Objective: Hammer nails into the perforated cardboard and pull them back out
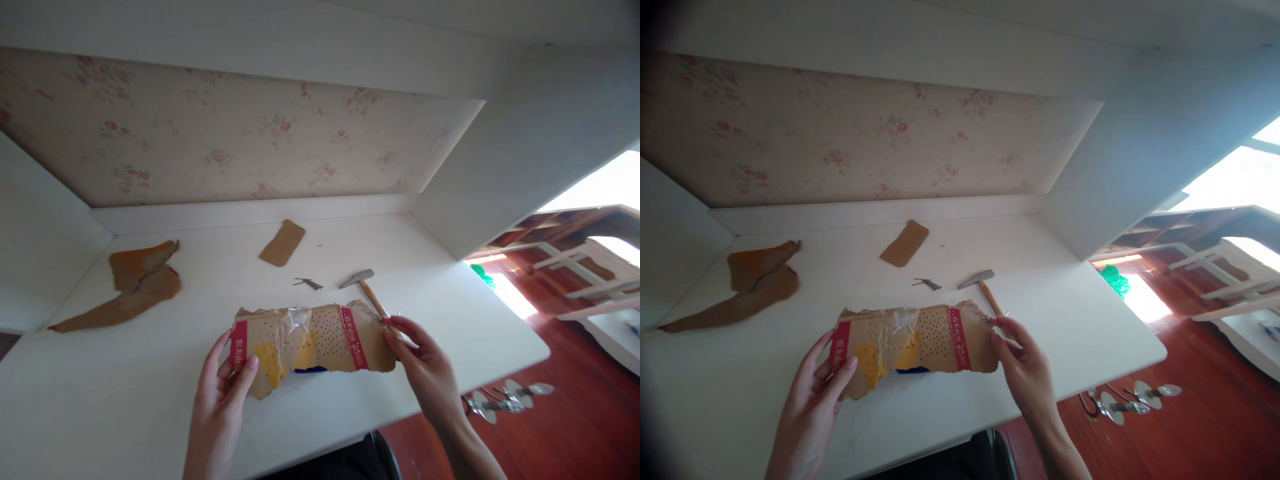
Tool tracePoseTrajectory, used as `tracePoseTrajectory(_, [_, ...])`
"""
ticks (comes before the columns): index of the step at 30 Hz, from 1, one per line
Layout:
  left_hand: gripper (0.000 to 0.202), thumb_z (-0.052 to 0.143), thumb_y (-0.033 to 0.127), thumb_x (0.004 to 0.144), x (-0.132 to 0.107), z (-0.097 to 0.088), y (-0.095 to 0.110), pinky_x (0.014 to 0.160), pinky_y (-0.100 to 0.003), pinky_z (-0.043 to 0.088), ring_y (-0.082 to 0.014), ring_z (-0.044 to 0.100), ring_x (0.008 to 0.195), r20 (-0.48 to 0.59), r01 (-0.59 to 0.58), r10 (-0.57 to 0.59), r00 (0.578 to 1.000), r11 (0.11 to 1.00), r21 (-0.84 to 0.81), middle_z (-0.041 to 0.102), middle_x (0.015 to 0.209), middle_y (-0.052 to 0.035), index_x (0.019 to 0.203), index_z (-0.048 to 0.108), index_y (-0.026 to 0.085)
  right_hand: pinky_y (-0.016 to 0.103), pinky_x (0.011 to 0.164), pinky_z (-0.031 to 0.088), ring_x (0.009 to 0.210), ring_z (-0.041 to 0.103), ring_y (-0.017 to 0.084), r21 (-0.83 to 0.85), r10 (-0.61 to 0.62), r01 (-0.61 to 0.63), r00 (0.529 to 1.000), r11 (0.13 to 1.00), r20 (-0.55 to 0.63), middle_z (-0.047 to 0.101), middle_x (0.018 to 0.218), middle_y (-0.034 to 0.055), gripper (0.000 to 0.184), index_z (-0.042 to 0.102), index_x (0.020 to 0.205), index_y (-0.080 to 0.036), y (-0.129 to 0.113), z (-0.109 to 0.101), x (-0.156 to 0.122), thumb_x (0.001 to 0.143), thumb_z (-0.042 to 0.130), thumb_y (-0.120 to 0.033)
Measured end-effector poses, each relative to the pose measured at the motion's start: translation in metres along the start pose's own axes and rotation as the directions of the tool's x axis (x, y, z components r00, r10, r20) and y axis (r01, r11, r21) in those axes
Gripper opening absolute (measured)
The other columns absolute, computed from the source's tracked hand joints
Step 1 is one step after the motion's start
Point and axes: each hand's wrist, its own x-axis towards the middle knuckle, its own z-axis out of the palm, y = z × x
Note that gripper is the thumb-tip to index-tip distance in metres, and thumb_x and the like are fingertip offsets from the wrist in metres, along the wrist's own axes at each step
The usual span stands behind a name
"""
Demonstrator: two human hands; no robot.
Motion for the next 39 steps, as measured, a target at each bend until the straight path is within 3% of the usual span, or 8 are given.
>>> tracePoseTrajectory(7, [0.075, 0.078, 0.047, 0.075, 0.005, 0.008, -0.012, 0.085, -0.034, 0.055, -0.0275, 0.064, 0.112, 0.033, 0.083, -0.084, 0.996, 0.996, 0.039, 0.07, 0.118, -0.0075, 0.14, 0.046, 0.028, 0.032, 0.062, 0.059, 0.087, 0.073, 0.027, -0.191, -0.03, 0.024, 0.999, 0.981, -0.029, 0.075, 0.108, 0.0088, 0.037, 0.071, 0.109, -0.026, 0.005, -0.01, 0.002, 0.082, 0.068, -0.051])
tracePoseTrajectory(11, [0.067, 0.073, 0.049, 0.078, 0.005, 0.002, -0.015, 0.081, -0.035, 0.054, -0.0255, 0.062, 0.104, -0.053, -0.201, 0.223, 0.973, 0.944, 0.263, 0.061, 0.123, -0.009, 0.136, 0.047, 0.026, 0.028, 0.051, 0.054, 0.09, 0.067, 0.026, -0.452, -0.384, 0.263, 0.902, 0.852, -0.198, 0.073, 0.102, 0.0092, 0.028, 0.074, 0.104, -0.028, -0.019, -0.006, -0.013, 0.087, 0.064, -0.048])
tracePoseTrajectory(15, [0.036, 0.069, 0.033, 0.085, -0.002, 0.007, -0.01, 0.094, -0.043, 0.048, -0.0263, 0.059, 0.102, 0.171, -0.657, 0.731, 0.661, 0.453, 0.603, 0.06, 0.116, -0.0101, 0.118, 0.06, 0.022, 0.029, 0.07, 0.058, 0.08, 0.07, 0.022, -0.274, -0.312, 0.285, 0.948, 0.918, -0.06, 0.077, 0.092, 0.0032, 0.021, 0.073, 0.099, -0.029, -0.036, 0.009, -0.015, 0.092, 0.06, -0.044])
tracePoseTrajectory(18, [0.034, 0.067, 0.027, 0.086, -0.001, 0.016, -0.002, 0.103, -0.047, 0.043, -0.0284, 0.057, 0.114, 0.423, -0.798, 0.769, 0.479, 0.18, 0.575, 0.06, 0.122, -0.0112, 0.119, 0.061, 0.023, 0.031, 0.071, 0.058, 0.079, 0.071, 0.022, -0.211, -0.252, 0.25, 0.968, 0.945, 0.019, 0.078, 0.091, 0.0037, 0.028, 0.073, 0.1, -0.026, -0.038, 0.022, -0.006, 0.095, 0.055, -0.047])
tracePoseTrajectory(22, [0.05, 0.067, 0.047, 0.084, 0.014, 0.012, 0.008, 0.101, -0.052, 0.045, -0.0342, 0.053, 0.121, 0.216, -0.612, 0.649, 0.73, 0.48, 0.628, 0.054, 0.13, -0.0148, 0.125, 0.056, 0.02, 0.035, 0.081, 0.054, 0.088, 0.071, 0.025, -0.26, -0.267, 0.25, 0.963, 0.933, -0.032, 0.079, 0.092, 0.0036, 0.027, 0.074, 0.097, -0.027, -0.036, 0.023, 0.006, 0.092, 0.057, -0.048])
tracePoseTrajectory(26, [0.063, 0.073, 0.054, 0.076, 0.021, 0.001, 0.011, 0.093, -0.044, 0.051, -0.0292, 0.06, 0.113, 0.022, -0.184, 0.189, 0.982, 0.915, 0.36, 0.059, 0.129, -0.0092, 0.128, 0.051, 0.027, 0.036, 0.083, 0.053, 0.091, 0.071, 0.026, -0.242, -0.219, 0.196, 0.973, 0.95, -0.071, 0.08, 0.095, 0.0034, 0.026, 0.073, 0.098, -0.028, -0.03, 0.013, 0.013, 0.093, 0.057, -0.049])
tracePoseTrajectory(30, [0.07, 0.082, 0.046, 0.069, 0.013, 0.005, 0.008, 0.097, -0.037, 0.048, -0.0251, 0.061, 0.115, 0.076, 0.024, -0.035, 0.996, 0.991, 0.135, 0.067, 0.118, -0.0056, 0.129, 0.051, 0.028, 0.035, 0.088, 0.054, 0.097, 0.072, 0.026, -0.126, -0.185, 0.195, 0.979, 0.973, 0.087, 0.08, 0.1, 0.0028, 0.027, 0.076, 0.098, -0.028, -0.024, 0.016, 0.019, 0.09, 0.061, -0.05])
tracePoseTrajectory(39, [0.071, 0.088, 0.037, 0.061, 0.007, 0.003, 0.006, 0.089, -0.031, 0.053, -0.0253, 0.063, 0.112, -0.002, 0.045, -0.045, 0.999, 0.999, 0.001, 0.071, 0.11, -0.0044, 0.124, 0.058, 0.027, 0.033, 0.085, 0.055, 0.091, 0.072, 0.023, 0.021, -0.116, 0.114, 0.987, 0.993, 0.112, 0.081, 0.099, 0.0029, 0.025, 0.075, 0.099, -0.028, -0.02, 0.024, 0.02, 0.091, 0.064, -0.048])
